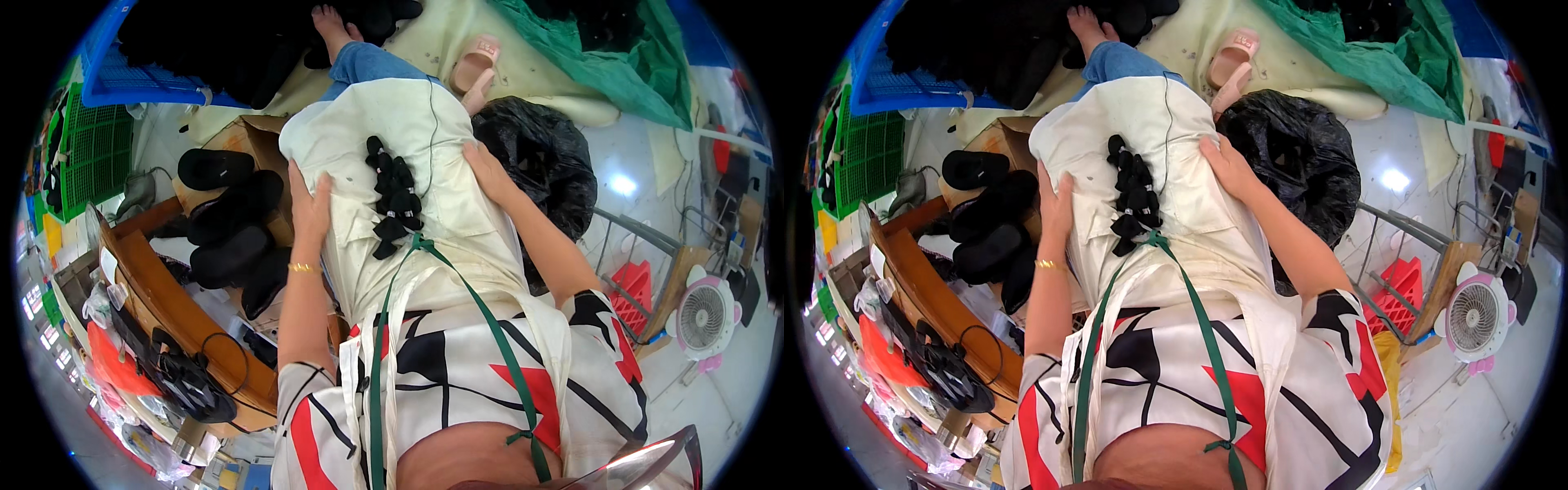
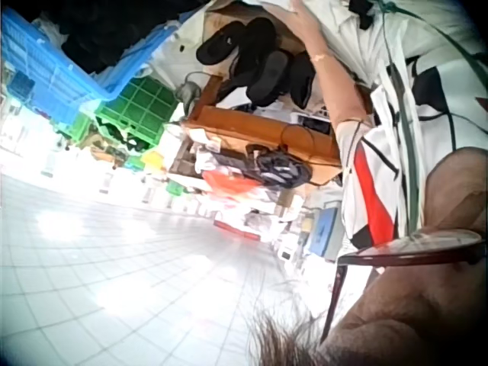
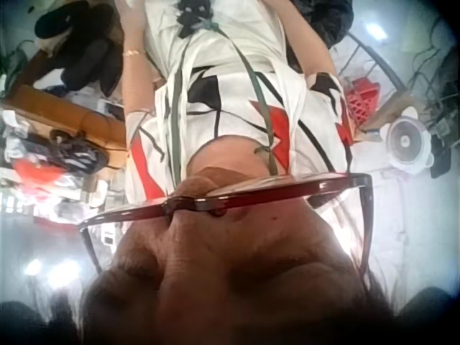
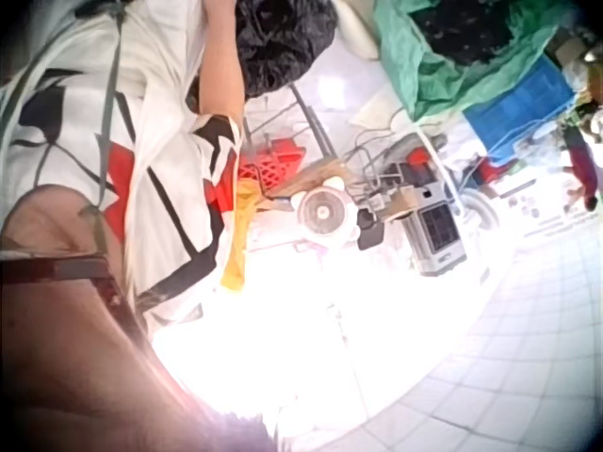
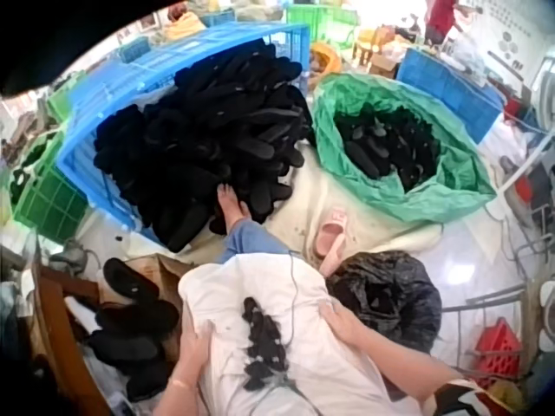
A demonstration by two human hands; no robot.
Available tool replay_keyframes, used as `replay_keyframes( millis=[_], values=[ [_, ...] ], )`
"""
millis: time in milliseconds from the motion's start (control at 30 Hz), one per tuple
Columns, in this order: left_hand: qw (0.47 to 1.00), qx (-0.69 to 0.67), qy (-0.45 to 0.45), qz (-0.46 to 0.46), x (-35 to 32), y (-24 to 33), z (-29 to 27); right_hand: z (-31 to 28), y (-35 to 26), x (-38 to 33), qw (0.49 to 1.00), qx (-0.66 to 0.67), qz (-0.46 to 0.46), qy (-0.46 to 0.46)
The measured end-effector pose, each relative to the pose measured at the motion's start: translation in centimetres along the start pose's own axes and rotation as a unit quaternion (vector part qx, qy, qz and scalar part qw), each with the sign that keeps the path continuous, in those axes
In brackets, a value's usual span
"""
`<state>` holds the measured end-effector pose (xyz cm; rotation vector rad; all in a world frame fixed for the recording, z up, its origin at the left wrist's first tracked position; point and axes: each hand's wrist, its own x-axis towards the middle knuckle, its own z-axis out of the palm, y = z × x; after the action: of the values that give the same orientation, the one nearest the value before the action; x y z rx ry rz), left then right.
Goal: The person sits on the floor and sews a small red tag onto the heel of a black slip-on shoe using a needle and thread. They repeatedly pull the thread through the shoe and tie knots to secure the tag, handling multiple shoes from a nearby pile.
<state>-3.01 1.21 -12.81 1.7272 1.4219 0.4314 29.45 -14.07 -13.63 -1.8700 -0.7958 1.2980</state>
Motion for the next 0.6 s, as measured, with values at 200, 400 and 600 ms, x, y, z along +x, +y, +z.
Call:
replay_keyframes(
  millis=[200, 400, 600],
  values=[
    [0.99, 0.078, 0.114, -0.022, 7.3, -4.4, -2.6, -1.3, -4.9, -0.1, 0.92, -0.318, -0.164, 0.159],
    [0.982, -0.034, 0.1, 0.154, 3.4, 2.5, -2.3, 0.8, -8.7, -4.8, 0.798, -0.38, -0.467, -0.03],
    [0.99, -0.04, -0.059, 0.121, -3.7, 6.0, 0.9, 4.0, -7.8, -4.9, 0.72, -0.449, -0.509, -0.141]
  ],
)
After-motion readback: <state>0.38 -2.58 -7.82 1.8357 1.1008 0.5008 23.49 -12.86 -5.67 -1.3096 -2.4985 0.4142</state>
